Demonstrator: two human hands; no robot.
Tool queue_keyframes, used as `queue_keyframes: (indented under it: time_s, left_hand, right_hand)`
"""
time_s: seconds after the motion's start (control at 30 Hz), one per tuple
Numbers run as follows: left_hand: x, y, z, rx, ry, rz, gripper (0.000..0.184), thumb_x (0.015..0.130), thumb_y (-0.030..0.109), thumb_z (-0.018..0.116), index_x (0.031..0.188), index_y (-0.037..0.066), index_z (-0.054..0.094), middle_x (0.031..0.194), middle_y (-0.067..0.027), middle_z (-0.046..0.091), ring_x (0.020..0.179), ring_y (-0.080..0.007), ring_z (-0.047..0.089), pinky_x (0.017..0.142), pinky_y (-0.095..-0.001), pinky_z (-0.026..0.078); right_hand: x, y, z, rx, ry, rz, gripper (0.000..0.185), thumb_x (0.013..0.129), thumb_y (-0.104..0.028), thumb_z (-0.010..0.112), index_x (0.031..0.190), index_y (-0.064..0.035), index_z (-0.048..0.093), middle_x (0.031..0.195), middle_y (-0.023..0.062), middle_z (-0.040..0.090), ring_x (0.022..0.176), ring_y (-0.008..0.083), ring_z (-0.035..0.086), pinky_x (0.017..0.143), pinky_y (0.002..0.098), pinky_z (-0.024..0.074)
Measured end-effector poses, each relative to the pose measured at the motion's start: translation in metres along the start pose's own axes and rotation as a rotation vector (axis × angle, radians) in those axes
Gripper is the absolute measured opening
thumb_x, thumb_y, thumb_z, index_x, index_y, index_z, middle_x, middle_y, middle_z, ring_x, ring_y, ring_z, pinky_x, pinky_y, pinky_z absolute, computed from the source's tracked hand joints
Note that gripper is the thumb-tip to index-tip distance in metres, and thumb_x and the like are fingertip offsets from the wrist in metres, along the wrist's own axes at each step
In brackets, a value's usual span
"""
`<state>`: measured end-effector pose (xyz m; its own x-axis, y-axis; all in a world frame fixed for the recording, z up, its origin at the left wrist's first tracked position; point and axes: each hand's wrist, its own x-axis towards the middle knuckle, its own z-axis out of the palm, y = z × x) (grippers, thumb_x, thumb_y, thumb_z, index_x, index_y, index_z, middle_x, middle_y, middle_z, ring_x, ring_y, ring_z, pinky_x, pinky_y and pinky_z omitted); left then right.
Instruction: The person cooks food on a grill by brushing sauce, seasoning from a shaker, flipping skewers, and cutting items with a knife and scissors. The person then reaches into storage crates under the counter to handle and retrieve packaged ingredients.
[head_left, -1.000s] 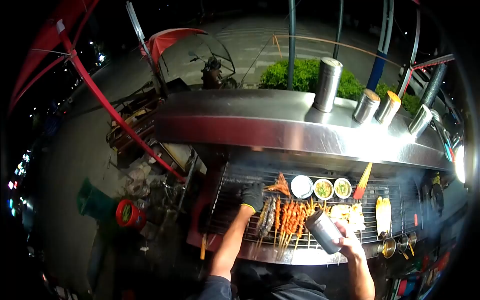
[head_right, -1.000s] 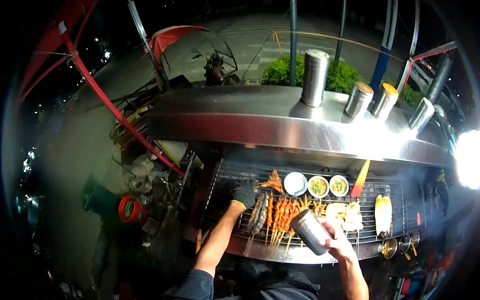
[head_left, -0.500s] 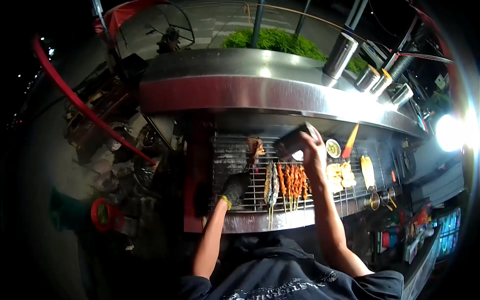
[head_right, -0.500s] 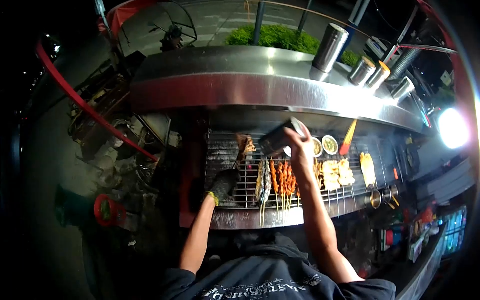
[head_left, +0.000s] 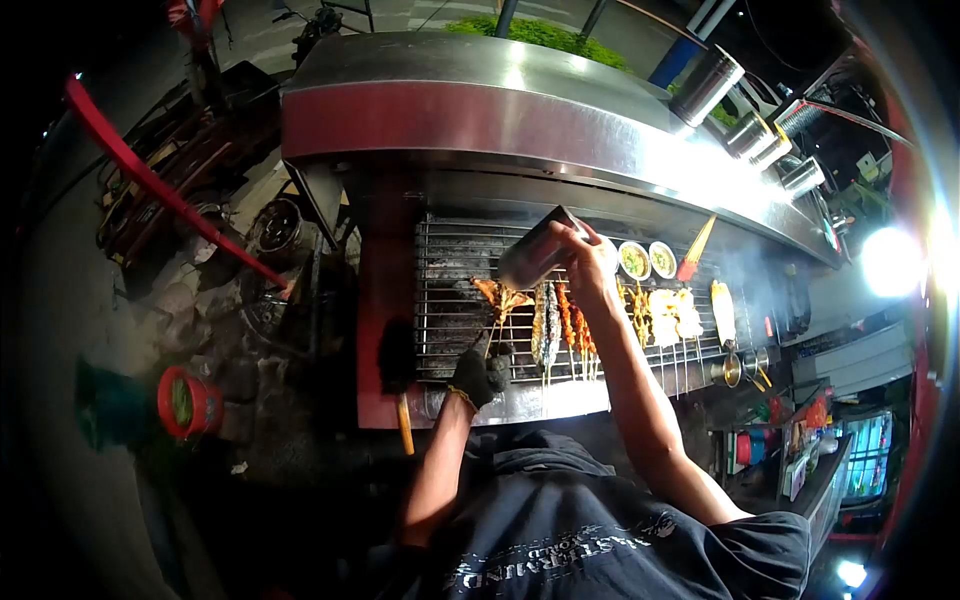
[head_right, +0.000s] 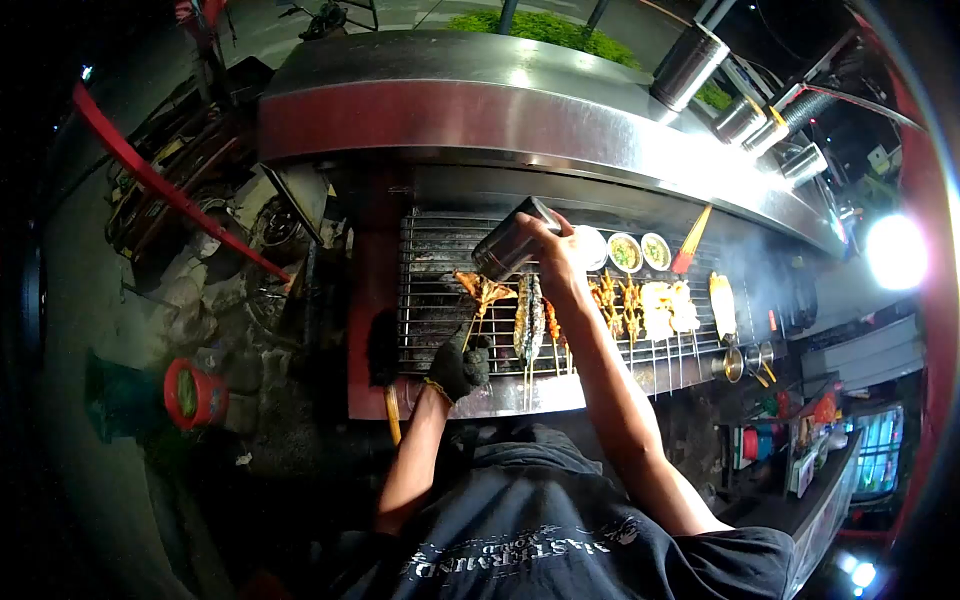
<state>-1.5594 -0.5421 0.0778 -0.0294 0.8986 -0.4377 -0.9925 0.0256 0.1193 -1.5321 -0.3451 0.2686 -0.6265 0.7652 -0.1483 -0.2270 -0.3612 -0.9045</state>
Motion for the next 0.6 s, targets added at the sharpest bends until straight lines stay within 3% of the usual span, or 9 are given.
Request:
queue_keyframes:
  time_s: [0.13, 0.2, 0.23, 0.27, 0.37, 0.43, 0.47, 0.57, 0.6]
  left_hand:
    - [-0.002, 0.002, 0.006, -0.040, 0.025, -0.039, 0.047, 0.099, 0.050, 0.043, 0.084, 0.010, 0.060, 0.052, 0.0056, 0.041, 0.037, -0.0073, 0.031, 0.035, -0.0241, 0.025]
    - [0.007, 0.000, -0.010, 0.027, -0.018, 0.009, 0.046, 0.099, 0.048, 0.044, 0.082, 0.008, 0.059, 0.052, 0.0003, 0.046, 0.039, -0.0150, 0.041, 0.037, -0.0318, 0.034]
    - [0.011, -0.002, -0.011, 0.035, -0.021, 0.000, 0.046, 0.099, 0.048, 0.044, 0.082, 0.008, 0.059, 0.052, 0.0003, 0.046, 0.039, -0.0150, 0.041, 0.037, -0.0318, 0.034]
    - [0.015, -0.005, -0.011, 0.641, 0.150, 0.331, 0.045, 0.099, 0.045, 0.044, 0.081, 0.007, 0.059, 0.053, -0.0045, 0.050, 0.042, -0.0219, 0.047, 0.041, -0.0369, 0.039]
    - [-0.002, 0.007, 0.023, 1.451, 0.331, 0.894, 0.039, 0.098, 0.038, 0.046, 0.082, 0.004, 0.056, 0.061, -0.0188, 0.059, 0.056, -0.0399, 0.059, 0.057, -0.0491, 0.048]
    - [-0.016, 0.024, 0.069, 1.966, 0.748, 0.976, 0.035, 0.098, 0.037, 0.046, 0.084, 0.005, 0.055, 0.065, -0.0206, 0.062, 0.059, -0.0412, 0.061, 0.056, -0.0502, 0.048]
    - [-0.016, 0.037, 0.087, 2.011, 0.724, 0.861, 0.034, 0.097, 0.038, 0.049, 0.087, 0.005, 0.054, 0.066, -0.0205, 0.063, 0.060, -0.0409, 0.062, 0.056, -0.0518, 0.048]
    - [0.026, 0.068, 0.078, 2.256, 0.651, 1.160, 0.031, 0.094, 0.037, 0.054, 0.087, 0.007, 0.056, 0.060, -0.0157, 0.060, 0.058, -0.0378, 0.062, 0.055, -0.0497, 0.049]
    - [0.042, 0.080, 0.079, 2.301, 0.596, 1.131, 0.030, 0.093, 0.037, 0.055, 0.087, 0.007, 0.058, 0.063, -0.0162, 0.061, 0.060, -0.0374, 0.063, 0.054, -0.0489, 0.049]
  right_hand:
    - [-0.009, -0.011, 0.001, -0.040, -0.001, -0.049, 0.025, 0.087, -0.016, 0.071, 0.102, 0.0012, 0.062, 0.089, 0.0082, 0.066, 0.079, 0.0188, 0.065, 0.074, 0.0310, 0.0554]
    - [-0.010, -0.013, -0.006, -0.201, 0.045, -0.081, 0.029, 0.083, -0.018, 0.075, 0.103, -0.0002, 0.063, 0.088, 0.0058, 0.066, 0.079, 0.0151, 0.064, 0.073, 0.0266, 0.0514]
    - [-0.007, -0.012, -0.004, 0.131, 0.032, -0.058, 0.024, 0.085, -0.019, 0.073, 0.098, -0.0012, 0.063, 0.086, 0.0056, 0.065, 0.079, 0.0139, 0.063, 0.071, 0.0254, 0.0521]
    - [-0.008, -0.017, -0.008, 0.149, 0.019, -0.052, 0.024, 0.085, -0.018, 0.073, 0.099, -0.0011, 0.063, 0.086, 0.0058, 0.065, 0.080, 0.0139, 0.063, 0.070, 0.0252, 0.0524]
    - [-0.019, -0.035, -0.016, 0.204, 0.102, -0.062, 0.028, 0.086, -0.018, 0.073, 0.104, -0.0019, 0.060, 0.094, 0.0057, 0.063, 0.088, 0.0138, 0.063, 0.075, 0.0240, 0.0528]
    - [-0.028, -0.048, -0.015, 0.369, 0.150, -0.112, 0.030, 0.086, -0.020, 0.073, 0.107, -0.0026, 0.059, 0.099, 0.0068, 0.062, 0.092, 0.0135, 0.062, 0.082, 0.0243, 0.0525]
    - [-0.028, -0.053, -0.015, 0.390, 0.192, -0.150, 0.033, 0.086, -0.020, 0.073, 0.109, -0.0027, 0.058, 0.100, 0.0064, 0.063, 0.093, 0.0132, 0.062, 0.087, 0.0257, 0.0525]
    - [-0.018, -0.051, -0.040, 0.107, 0.145, -0.288, 0.024, 0.086, -0.023, 0.073, 0.098, -0.0055, 0.063, 0.089, 0.0017, 0.063, 0.078, 0.0092, 0.059, 0.066, 0.0210, 0.0477]
    - [-0.006, -0.043, -0.052, 0.195, 0.189, -0.242, 0.022, 0.085, -0.022, 0.074, 0.096, -0.0053, 0.064, 0.088, 0.0021, 0.062, 0.075, 0.0085, 0.058, 0.063, 0.0206, 0.0449]
